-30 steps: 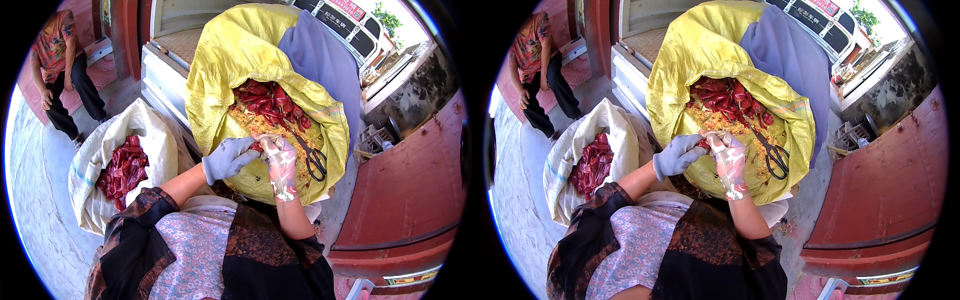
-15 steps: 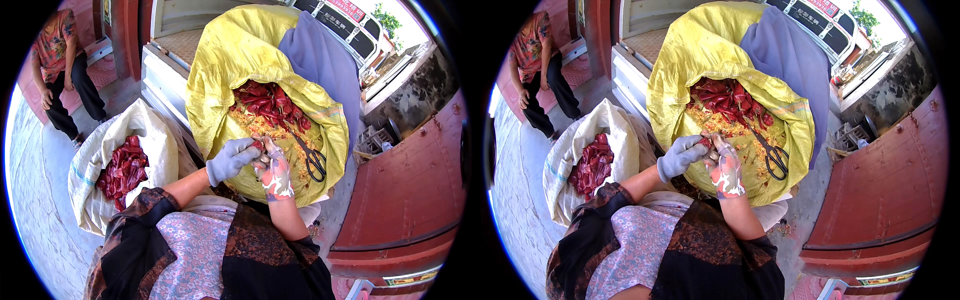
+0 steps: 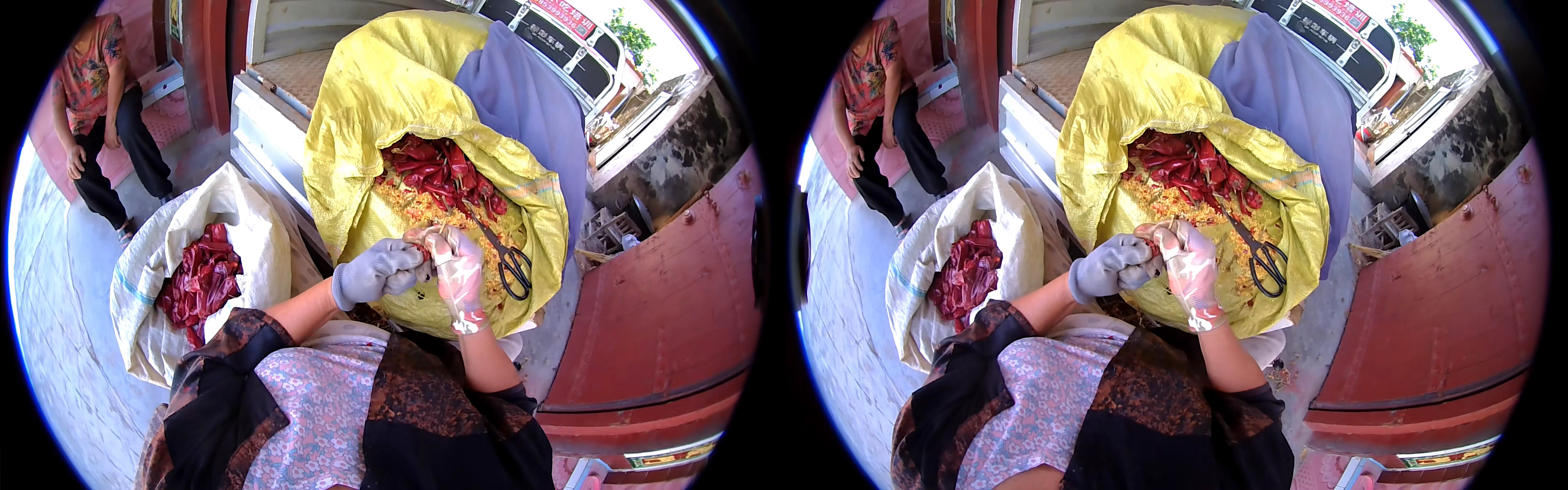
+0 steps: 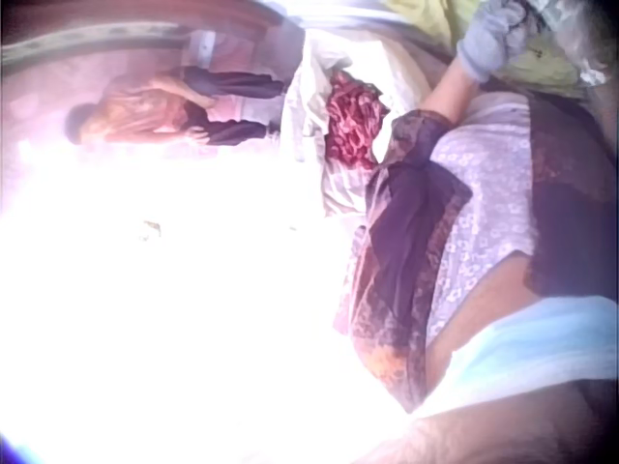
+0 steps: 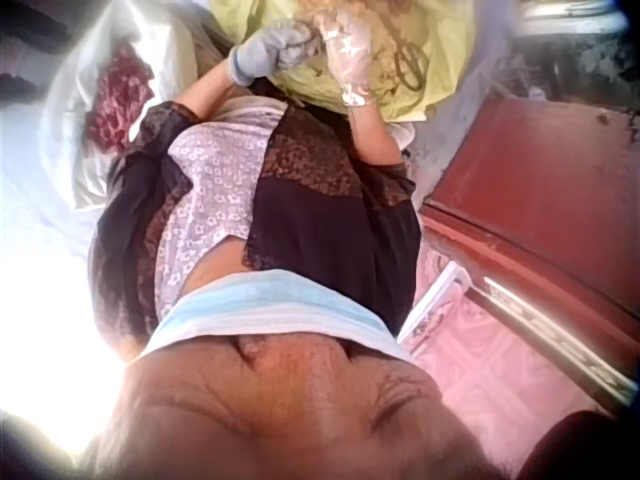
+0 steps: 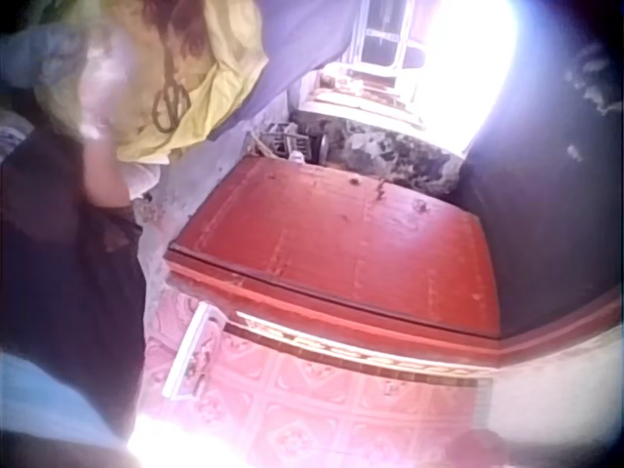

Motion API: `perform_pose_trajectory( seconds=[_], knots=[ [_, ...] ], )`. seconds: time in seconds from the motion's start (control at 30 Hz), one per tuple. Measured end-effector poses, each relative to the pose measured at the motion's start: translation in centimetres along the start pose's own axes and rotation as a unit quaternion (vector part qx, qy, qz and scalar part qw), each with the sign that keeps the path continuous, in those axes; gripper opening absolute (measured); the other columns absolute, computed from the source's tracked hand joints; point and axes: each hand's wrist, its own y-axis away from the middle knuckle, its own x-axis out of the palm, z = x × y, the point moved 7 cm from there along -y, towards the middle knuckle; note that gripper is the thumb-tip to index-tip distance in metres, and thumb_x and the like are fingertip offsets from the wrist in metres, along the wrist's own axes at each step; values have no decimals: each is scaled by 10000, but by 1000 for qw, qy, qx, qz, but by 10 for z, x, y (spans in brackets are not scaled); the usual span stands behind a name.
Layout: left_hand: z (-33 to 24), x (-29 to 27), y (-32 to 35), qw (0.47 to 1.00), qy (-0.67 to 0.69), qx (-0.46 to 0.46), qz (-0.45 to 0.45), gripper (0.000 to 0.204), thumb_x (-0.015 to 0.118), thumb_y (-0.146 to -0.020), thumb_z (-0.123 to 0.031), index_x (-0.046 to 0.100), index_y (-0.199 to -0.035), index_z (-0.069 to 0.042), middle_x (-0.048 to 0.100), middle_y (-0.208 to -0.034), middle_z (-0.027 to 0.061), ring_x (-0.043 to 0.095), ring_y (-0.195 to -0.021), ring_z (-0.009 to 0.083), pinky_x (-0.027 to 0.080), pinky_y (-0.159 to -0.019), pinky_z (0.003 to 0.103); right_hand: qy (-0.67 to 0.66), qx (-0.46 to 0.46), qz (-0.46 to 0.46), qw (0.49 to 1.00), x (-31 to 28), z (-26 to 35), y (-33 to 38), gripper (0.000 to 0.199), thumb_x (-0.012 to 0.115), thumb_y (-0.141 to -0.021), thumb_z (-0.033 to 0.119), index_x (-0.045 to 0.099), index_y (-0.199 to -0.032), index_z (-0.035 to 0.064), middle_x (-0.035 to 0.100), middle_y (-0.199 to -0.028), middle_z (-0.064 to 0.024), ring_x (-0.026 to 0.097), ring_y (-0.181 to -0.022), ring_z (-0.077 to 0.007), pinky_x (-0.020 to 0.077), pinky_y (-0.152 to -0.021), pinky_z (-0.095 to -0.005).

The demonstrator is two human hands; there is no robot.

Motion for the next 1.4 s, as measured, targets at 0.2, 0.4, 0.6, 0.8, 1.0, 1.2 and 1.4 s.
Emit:
perform_pose_trajectory(
  seconds=[0.2,0.4,0.6,0.8,1.0,1.2,1.4],
  knots=[
    [3,-5,2,992,-94,-34,-78,292,456,-899,-235,559,-769,5,411,-586,-37,343,-507,46,264,-478,200,-212,242,42,946,-3,-42,10,108,583,-886,159,599,-861,55,608,-777,0,518,-593,-60,386,-486,-189],
    [-11,7,-2,989,-131,37,-51,236,508,-867,-221,625,-852,-17,527,-699,-26,370,-568,39,298,-535,194,-252,305,50,917,-6,-37,15,171,580,-891,229,598,-925,62,602,-785,-10,455,-528,-40,368,-450,-193],
    [3,-12,-1,988,-130,-1,-87,252,502,-882,-235,625,-850,-17,439,-621,-57,333,-554,34,253,-516,194,-467,265,-14,843,-3,-74,3,248,514,-934,254,568,-1024,29,536,-725,17,389,-497,-31,293,-434,-183],
    [-16,-2,9,993,-83,31,-81,200,473,-919,-181,587,-915,-17,385,-618,-82,324,-546,15,259,-503,181,-78,112,-11,991,-43,-50,-4,213,551,-906,164,595,-1067,31,625,-835,-38,520,-597,-79,427,-561,-239],
    [-14,-12,8,990,-103,47,-84,181,477,-923,-165,530,-1002,-11,442,-635,-37,364,-547,43,307,-513,199,418,-25,-23,908,-64,-35,-24,161,626,-822,148,642,-945,46,656,-843,-86,619,-769,-253,485,-688,-327],
    [-21,-26,12,988,-97,46,-108,137,502,-906,-144,525,-972,-27,464,-649,-32,395,-573,52,328,-527,205,548,-132,-98,820,-51,-34,-53,221,654,-784,285,638,-910,104,629,-862,-110,615,-797,-291,485,-694,-399],
    [-17,-34,15,980,-118,2,-158,129,532,-891,-166,539,-923,-41,471,-656,-34,396,-577,40,314,-512,193,543,-111,-133,822,-72,-40,-63,157,590,-822,255,641,-880,118,624,-789,-126,617,-738,-299,492,-667,-409]
  ],
)
